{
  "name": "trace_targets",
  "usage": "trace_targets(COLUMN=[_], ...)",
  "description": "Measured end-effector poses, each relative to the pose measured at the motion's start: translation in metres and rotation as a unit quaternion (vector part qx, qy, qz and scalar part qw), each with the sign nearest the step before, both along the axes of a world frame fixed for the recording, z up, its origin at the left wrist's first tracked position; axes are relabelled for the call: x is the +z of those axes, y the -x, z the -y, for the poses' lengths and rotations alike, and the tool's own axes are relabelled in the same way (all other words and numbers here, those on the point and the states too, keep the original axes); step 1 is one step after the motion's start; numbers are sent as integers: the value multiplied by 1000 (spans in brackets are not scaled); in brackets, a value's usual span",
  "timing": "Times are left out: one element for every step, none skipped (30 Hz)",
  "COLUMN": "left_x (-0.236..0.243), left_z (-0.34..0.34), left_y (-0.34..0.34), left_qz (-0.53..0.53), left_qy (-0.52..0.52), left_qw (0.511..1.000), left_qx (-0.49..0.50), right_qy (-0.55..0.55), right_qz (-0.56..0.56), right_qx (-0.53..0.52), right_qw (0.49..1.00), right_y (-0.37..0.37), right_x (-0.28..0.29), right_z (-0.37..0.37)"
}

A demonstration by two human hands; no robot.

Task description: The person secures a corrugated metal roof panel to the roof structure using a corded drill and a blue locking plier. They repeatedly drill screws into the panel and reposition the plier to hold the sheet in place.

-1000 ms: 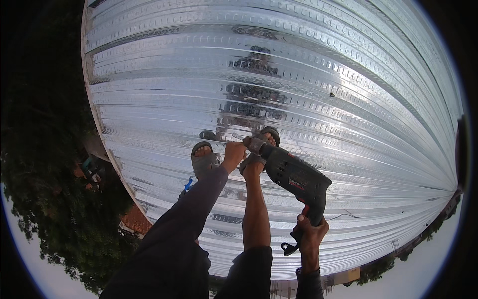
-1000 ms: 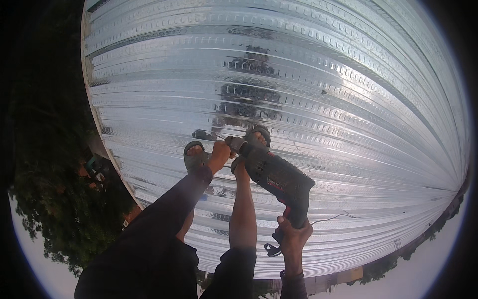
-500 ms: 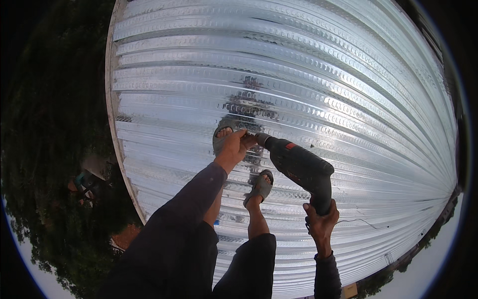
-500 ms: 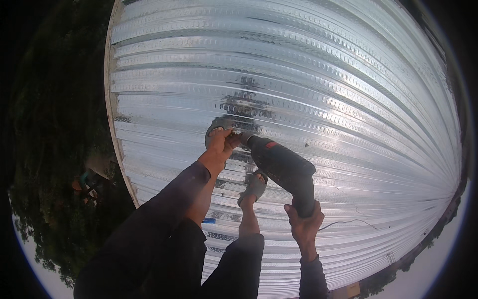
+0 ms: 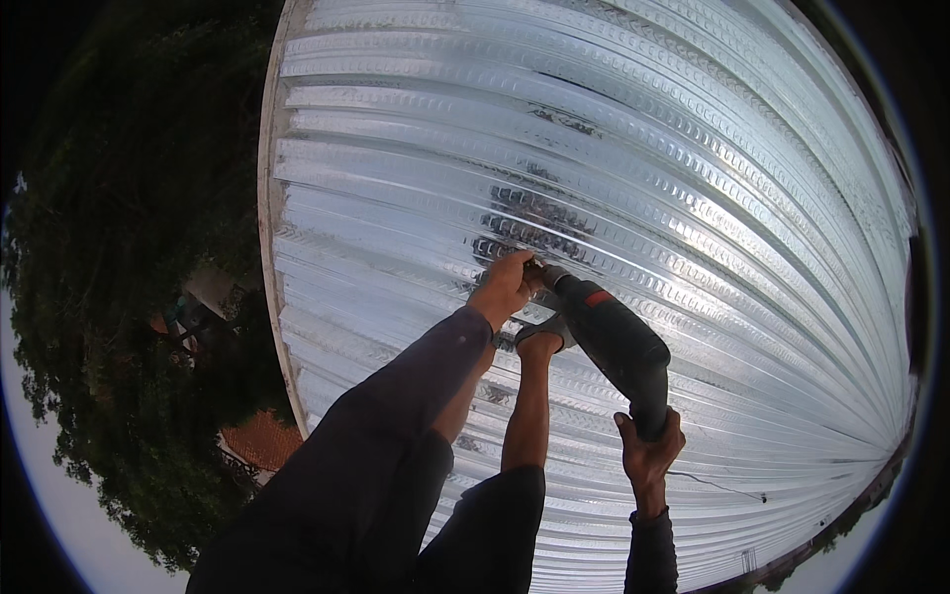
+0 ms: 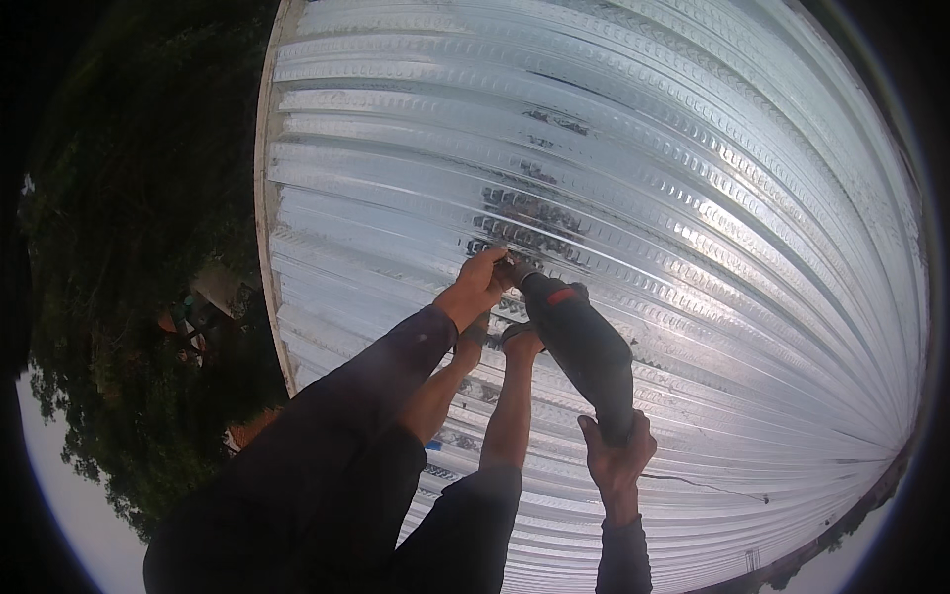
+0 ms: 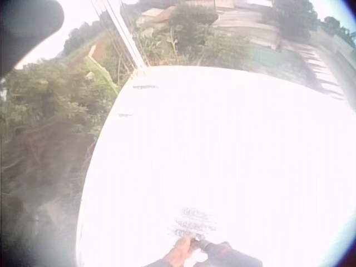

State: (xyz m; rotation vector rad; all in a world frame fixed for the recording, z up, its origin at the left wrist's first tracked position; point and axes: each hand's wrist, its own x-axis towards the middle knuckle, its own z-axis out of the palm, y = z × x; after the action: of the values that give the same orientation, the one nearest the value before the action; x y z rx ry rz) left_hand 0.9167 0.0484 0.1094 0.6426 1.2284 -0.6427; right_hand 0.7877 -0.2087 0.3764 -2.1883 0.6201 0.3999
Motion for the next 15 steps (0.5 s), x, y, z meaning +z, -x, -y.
trace_targets(left_x=[-4,-3,-3,-3,-1,-4,-7,-12,-20,-32,-59,-80,-86,-92,-96], left_z=[0,0,1,1,4,8,9,8,7,5,-10,-27,-10,-3,-6], left_y=[-8,-13,-20,-28,-39,-51,-64,-70,-81,-90,-92,-85,-93,-103,-111], left_qz=[11,18,25,32,21,28,34,33,26,13,86,101,106,117,57], left_qy=[1,6,12,18,-1,11,24,36,53,69,54,33,38,35,19], left_qw=[1000,1000,1000,999,1000,999,999,998,998,997,993,992,991,990,998], left_qx=[5,4,1,-2,9,17,24,31,12,-8,55,65,66,65,15], right_qy=[6,12,18,26,44,64,66,66,72,70,56,42,51,57,58], right_qz=[11,21,31,41,85,129,172,208,199,194,199,205,190,200,210], right_qx=[17,36,54,70,120,164,187,211,231,230,233,235,224,227,230], right_qw=[1000,999,998,996,988,976,965,953,950,951,950,949,954,951,948], right_y=[-6,-11,-19,-25,-28,-29,-34,-39,-47,-56,-72,-83,-84,-91,-98], right_x=[-3,-3,-3,-4,-9,-16,-22,-28,-31,-34,-41,-47,-56,-66,-77], right_z=[4,6,7,9,12,17,19,19,20,18,13,8,9,10,8])
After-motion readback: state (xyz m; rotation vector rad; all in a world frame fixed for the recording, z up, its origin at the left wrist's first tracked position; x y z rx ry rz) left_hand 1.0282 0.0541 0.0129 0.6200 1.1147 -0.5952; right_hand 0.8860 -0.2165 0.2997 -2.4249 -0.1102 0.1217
